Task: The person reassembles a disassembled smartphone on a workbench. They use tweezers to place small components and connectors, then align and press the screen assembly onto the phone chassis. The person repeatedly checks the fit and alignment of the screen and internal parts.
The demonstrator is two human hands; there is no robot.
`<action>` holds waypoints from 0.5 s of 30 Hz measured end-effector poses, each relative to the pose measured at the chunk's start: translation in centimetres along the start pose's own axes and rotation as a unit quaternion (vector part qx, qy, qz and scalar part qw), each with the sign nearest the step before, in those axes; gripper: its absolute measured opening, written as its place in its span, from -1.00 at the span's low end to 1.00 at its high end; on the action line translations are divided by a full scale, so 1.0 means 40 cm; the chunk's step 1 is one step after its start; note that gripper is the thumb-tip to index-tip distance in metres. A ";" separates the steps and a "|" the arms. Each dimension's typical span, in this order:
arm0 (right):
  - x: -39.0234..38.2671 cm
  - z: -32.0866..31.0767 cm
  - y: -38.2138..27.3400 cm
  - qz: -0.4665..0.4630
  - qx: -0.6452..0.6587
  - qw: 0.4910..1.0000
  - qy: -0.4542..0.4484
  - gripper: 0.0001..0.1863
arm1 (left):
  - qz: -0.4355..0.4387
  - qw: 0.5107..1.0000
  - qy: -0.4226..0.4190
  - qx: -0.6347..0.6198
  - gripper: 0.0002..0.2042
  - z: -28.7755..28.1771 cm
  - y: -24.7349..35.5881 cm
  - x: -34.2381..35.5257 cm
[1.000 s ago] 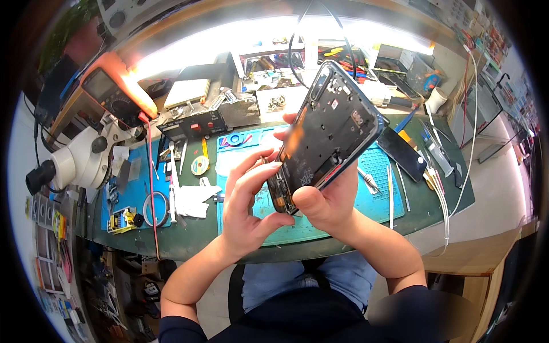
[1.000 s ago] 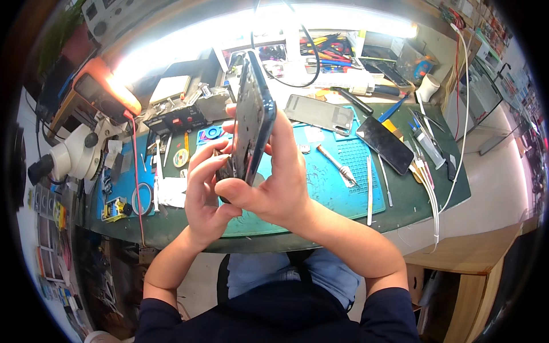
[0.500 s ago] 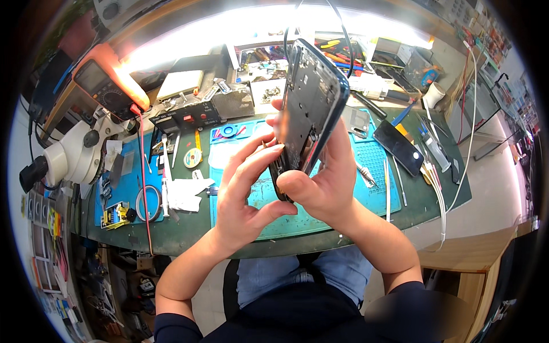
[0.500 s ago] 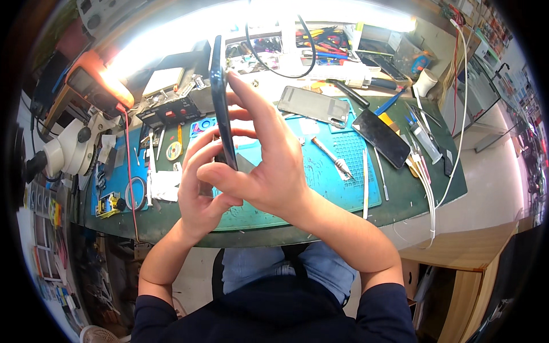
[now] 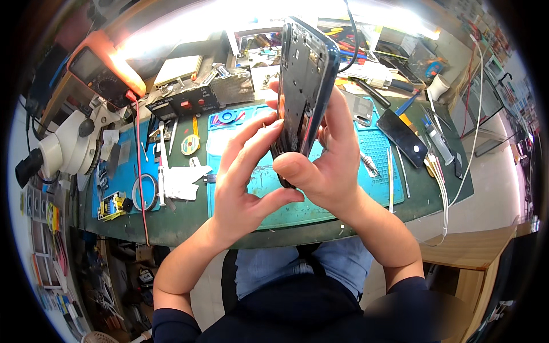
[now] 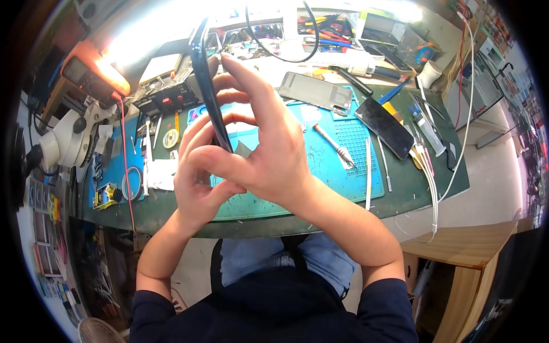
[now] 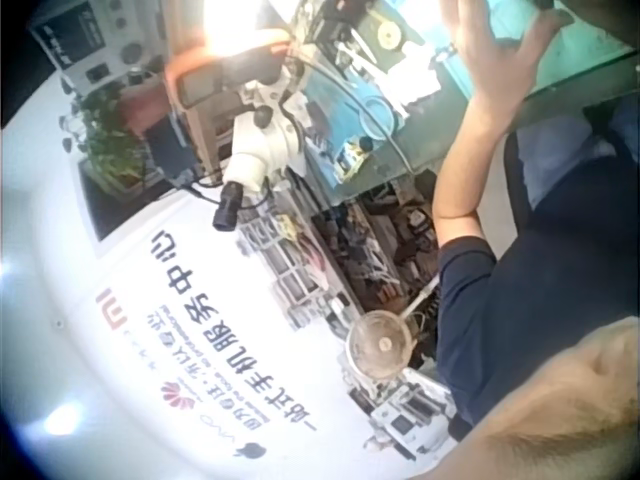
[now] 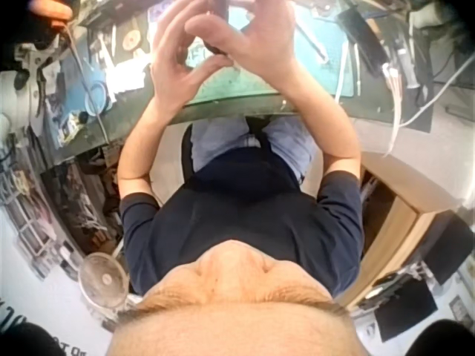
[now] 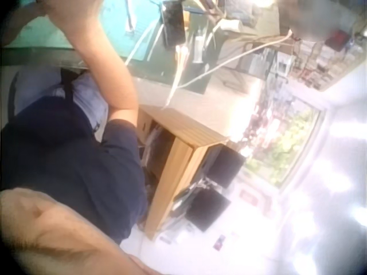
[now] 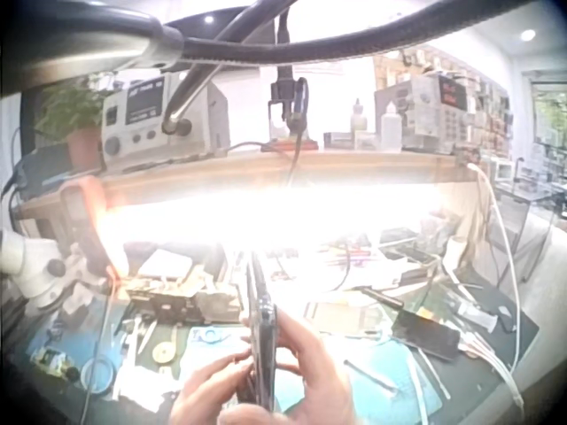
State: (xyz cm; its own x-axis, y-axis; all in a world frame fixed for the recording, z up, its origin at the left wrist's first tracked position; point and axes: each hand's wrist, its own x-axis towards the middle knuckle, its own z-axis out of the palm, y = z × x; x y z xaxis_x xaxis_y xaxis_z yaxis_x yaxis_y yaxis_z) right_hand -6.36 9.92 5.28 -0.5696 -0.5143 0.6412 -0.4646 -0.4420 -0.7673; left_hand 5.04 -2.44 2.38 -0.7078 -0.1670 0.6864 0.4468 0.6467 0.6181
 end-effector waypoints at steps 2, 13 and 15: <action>-0.002 -0.008 0.007 -0.021 -0.028 0.999 -0.009 0.20 | -0.006 1.000 -0.006 -0.001 -0.07 0.001 0.002 0.001; 0.000 -0.007 0.024 -0.067 -0.027 0.997 0.019 -0.02 | -0.047 0.998 -0.006 -0.036 -0.07 0.005 0.012 0.003; 0.002 -0.011 0.026 -0.068 -0.026 0.997 0.018 -0.04 | -0.050 0.997 0.002 -0.060 -0.07 0.008 0.010 0.005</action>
State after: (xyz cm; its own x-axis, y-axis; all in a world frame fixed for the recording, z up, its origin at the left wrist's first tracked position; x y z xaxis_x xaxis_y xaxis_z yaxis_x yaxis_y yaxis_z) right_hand -7.19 9.76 4.51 -0.5231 -0.4247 0.7390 -0.5728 -0.4669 -0.6738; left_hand 4.90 -1.98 2.66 -0.7508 -0.2290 0.6196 0.4359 0.5329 0.7253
